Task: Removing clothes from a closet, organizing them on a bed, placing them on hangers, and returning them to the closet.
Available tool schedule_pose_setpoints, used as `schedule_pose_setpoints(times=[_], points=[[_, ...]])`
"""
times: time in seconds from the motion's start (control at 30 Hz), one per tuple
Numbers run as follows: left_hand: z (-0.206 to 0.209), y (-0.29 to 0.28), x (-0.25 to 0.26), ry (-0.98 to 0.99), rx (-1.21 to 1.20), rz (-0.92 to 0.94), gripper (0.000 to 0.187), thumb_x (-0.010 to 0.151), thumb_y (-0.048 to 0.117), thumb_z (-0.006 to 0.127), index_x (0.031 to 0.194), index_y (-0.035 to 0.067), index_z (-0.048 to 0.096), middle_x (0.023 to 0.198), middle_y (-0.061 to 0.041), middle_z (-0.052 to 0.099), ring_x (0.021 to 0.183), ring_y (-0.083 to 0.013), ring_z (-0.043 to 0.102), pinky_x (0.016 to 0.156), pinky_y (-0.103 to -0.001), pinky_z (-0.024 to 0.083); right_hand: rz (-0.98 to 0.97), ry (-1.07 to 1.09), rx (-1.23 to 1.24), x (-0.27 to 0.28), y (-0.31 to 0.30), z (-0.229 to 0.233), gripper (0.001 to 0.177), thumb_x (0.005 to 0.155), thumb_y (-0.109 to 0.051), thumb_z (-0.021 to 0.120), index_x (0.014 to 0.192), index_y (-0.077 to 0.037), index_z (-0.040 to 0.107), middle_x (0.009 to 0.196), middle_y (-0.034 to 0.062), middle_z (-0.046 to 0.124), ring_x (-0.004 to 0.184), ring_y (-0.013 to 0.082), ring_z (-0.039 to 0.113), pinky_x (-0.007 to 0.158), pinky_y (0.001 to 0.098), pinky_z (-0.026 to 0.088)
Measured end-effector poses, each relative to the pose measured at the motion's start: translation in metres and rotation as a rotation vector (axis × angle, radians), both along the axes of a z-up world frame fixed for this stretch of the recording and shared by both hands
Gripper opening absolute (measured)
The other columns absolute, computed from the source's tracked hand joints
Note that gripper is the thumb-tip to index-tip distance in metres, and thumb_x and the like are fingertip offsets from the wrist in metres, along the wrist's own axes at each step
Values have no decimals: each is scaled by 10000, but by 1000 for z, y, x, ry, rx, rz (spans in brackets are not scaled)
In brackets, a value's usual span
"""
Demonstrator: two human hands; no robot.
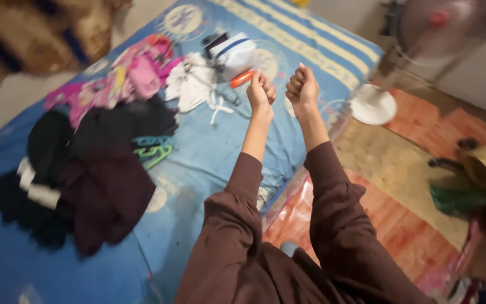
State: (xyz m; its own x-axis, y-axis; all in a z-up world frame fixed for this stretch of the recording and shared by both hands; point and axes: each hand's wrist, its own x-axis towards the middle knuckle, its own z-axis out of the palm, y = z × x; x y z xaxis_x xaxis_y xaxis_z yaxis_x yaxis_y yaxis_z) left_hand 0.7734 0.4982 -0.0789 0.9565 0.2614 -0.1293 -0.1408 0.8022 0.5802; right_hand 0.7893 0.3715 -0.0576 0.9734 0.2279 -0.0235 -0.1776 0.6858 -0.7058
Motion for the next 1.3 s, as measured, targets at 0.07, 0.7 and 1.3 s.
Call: schedule_pose_setpoints(times=[0.07, 0.7, 1.3], points=[[-6, 30, 2, 11, 11, 73, 443, 1020, 381, 544, 687, 174, 340, 569, 69, 211, 431, -84, 181, 409, -302, 128, 76, 1, -14, 14, 29, -2, 478, 1016, -329, 551, 638, -217, 279, 542, -80, 199, 450, 86, 183, 415, 297, 135], [-55, 239, -27, -31, -88, 641, 434, 1011, 383, 545, 680, 191, 340, 570, 55, 227, 424, -91, 198, 409, -298, 131, 771, 9, 0, 65, 267, -36, 483, 1032, -321, 532, 631, -237, 277, 548, -87, 194, 446, 80, 195, 399, 284, 134], [-48, 432, -75, 49, 91, 768, 422, 1011, 363, 566, 672, 187, 387, 560, 66, 275, 402, -61, 218, 382, -268, 139, 901, -64, 134, 60, 481, -60, 441, 1054, -323, 518, 661, -217, 348, 537, -83, 218, 418, 85, 204, 401, 274, 149]])
